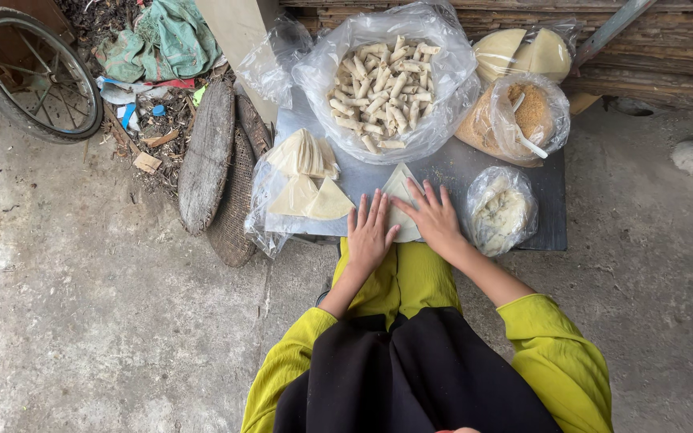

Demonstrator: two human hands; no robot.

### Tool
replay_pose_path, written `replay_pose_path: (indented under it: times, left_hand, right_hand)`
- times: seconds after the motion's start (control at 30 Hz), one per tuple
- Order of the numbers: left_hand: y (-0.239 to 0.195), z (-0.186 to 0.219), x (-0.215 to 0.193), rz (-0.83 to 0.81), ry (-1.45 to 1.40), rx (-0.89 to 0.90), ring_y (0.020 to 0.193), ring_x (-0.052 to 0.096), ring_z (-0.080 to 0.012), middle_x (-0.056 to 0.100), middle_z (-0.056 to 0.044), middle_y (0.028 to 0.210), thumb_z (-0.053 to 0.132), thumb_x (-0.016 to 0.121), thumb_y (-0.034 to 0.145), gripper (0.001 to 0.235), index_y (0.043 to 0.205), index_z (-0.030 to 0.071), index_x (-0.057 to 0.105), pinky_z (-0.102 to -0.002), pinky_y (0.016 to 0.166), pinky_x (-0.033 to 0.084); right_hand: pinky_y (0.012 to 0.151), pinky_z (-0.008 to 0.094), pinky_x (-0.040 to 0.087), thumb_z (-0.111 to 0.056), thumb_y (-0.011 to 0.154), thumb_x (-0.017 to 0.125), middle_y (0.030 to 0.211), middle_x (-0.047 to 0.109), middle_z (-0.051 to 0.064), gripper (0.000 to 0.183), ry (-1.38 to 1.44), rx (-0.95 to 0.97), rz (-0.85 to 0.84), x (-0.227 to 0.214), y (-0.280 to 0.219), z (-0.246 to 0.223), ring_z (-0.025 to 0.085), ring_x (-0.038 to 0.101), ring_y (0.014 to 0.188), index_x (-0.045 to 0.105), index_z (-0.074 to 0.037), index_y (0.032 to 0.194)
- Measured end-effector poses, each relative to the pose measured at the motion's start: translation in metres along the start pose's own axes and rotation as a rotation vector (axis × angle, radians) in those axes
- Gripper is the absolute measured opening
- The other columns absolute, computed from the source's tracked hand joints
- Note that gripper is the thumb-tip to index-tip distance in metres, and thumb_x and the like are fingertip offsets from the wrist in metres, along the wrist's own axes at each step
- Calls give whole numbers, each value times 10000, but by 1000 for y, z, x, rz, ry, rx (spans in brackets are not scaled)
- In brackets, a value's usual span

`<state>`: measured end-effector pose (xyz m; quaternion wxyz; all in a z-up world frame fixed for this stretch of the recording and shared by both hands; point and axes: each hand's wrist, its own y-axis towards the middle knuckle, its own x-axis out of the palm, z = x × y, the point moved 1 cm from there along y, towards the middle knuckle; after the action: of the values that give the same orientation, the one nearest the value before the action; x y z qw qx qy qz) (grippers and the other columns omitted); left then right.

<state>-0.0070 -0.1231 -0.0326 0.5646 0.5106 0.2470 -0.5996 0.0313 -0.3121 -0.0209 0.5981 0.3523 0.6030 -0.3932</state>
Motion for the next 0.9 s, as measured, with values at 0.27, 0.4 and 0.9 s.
replay_pose_path:
  times: [0.27, 0.4, 0.9]
  left_hand:
    - [4, 0, 2, 18, 108, 13, 1538, 314, -297, 358, -65, 1663, 523, 483, 1016, 729, 1597, 98, 364, -549, 1228, 211]
    - [6, 0, 4, 13, 115, 8, 1538, 310, -293, 354, -65, 1663, 531, 482, 1020, 721, 1589, 102, 369, -553, 1231, 211]
    - [5, -1, 5, 4, 124, 9, 1542, 289, -295, 336, -58, 1669, 538, 455, 1024, 729, 1599, 102, 350, -556, 1226, 206]
  right_hand:
    - [1189, 602, 278, 49, 862, 555, 1713, 160, 145, 884, 20, 167, 89, 2, 27, 26, 427, 322, 1482, 309, -339, 1617]
    - [1197, 566, 265, 82, 818, 556, 1729, 147, 144, 959, 54, 96, 8, 0, 7, 15, 403, 296, 1503, 295, -416, 1594]
    - [1144, 481, 352, 55, 812, 658, 1619, 386, 126, 864, 49, 253, 138, -14, 35, 36, 348, 423, 1424, 414, -263, 1577]
